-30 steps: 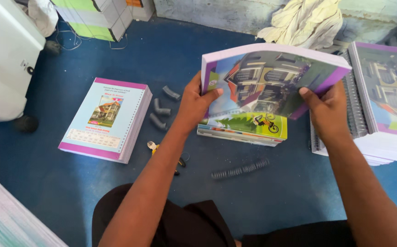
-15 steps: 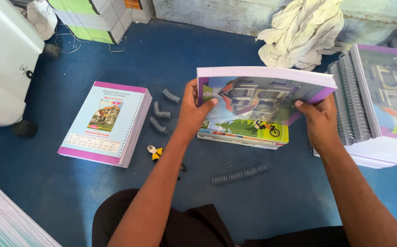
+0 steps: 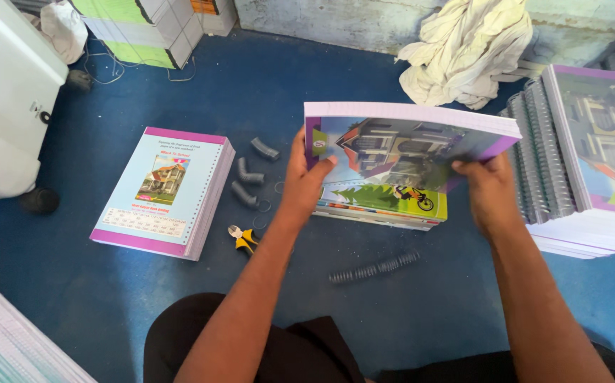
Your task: The person sits on the floor and manually inserts a plastic spiral binding into the pre-punched holes of a notebook. They align the spiral with the holes and push it through by hand, completing the binding process for one notebook.
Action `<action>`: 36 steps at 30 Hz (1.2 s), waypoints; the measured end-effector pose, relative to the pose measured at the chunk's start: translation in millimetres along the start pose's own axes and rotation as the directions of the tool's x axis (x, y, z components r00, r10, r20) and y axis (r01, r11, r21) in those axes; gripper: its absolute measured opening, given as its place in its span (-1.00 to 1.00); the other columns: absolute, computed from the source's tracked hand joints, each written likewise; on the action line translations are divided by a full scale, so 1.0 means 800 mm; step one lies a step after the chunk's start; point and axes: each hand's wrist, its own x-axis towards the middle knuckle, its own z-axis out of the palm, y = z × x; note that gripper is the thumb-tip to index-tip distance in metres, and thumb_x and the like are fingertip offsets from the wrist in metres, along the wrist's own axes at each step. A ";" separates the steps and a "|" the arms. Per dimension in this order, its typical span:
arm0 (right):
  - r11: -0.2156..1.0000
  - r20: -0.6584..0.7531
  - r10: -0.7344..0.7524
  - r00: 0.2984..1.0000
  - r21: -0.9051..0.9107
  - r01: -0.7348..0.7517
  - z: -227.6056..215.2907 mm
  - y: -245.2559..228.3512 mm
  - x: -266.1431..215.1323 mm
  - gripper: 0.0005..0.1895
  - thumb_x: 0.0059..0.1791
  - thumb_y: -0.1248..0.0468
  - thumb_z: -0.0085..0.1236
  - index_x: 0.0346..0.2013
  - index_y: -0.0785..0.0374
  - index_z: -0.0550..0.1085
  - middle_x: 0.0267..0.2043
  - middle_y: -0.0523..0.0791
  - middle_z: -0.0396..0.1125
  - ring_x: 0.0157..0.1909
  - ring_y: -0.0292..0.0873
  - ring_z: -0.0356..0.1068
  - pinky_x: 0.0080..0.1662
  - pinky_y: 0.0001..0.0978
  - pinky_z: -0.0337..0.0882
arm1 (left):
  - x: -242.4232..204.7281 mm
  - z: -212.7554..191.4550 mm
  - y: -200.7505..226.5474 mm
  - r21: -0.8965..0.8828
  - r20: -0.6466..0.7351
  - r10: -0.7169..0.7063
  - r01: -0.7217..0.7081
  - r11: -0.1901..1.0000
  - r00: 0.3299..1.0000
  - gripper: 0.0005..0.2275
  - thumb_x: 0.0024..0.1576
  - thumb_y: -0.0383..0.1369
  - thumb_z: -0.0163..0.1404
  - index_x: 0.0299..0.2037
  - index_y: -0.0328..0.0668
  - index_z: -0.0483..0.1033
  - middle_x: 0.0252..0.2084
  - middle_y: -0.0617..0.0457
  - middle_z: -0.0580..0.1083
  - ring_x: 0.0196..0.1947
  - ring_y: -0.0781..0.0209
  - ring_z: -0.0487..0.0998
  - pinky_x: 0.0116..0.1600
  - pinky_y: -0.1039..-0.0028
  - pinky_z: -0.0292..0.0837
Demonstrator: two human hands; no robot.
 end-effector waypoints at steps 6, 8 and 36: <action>0.999 0.026 0.034 0.999 0.009 -0.034 -0.001 0.003 0.000 -0.52 0.00 0.49 0.10 0.23 0.31 0.32 0.16 -0.07 0.38 0.22 -0.19 0.35 0.28 -0.33 0.29 | -0.003 0.001 -0.007 0.207 -0.031 0.103 -0.094 0.974 0.994 -0.48 0.18 -0.55 0.03 0.37 -0.29 0.18 0.22 -0.05 0.33 0.24 0.20 0.37 0.36 0.35 0.26; 0.999 0.038 0.028 0.999 0.035 -0.030 0.002 0.005 -0.002 -0.48 -0.03 0.50 0.12 0.24 0.30 0.30 0.18 -0.08 0.37 0.25 -0.19 0.35 0.30 -0.32 0.28 | -0.003 0.003 -0.006 0.221 -0.030 0.105 -0.096 0.971 0.994 -0.47 0.19 -0.55 0.03 0.37 -0.29 0.16 0.23 -0.06 0.32 0.25 0.19 0.36 0.37 0.34 0.24; 0.999 0.035 -0.005 0.999 0.036 0.004 0.007 0.011 -0.011 -0.44 -0.07 0.50 0.07 0.25 0.33 0.31 0.12 -0.05 0.38 0.18 -0.16 0.35 0.21 -0.28 0.34 | -0.004 -0.003 -0.003 0.093 -0.047 0.031 -0.026 0.995 0.998 -0.51 0.16 -0.56 0.03 0.32 -0.26 0.19 0.12 -0.03 0.40 0.14 0.24 0.44 0.28 0.39 0.34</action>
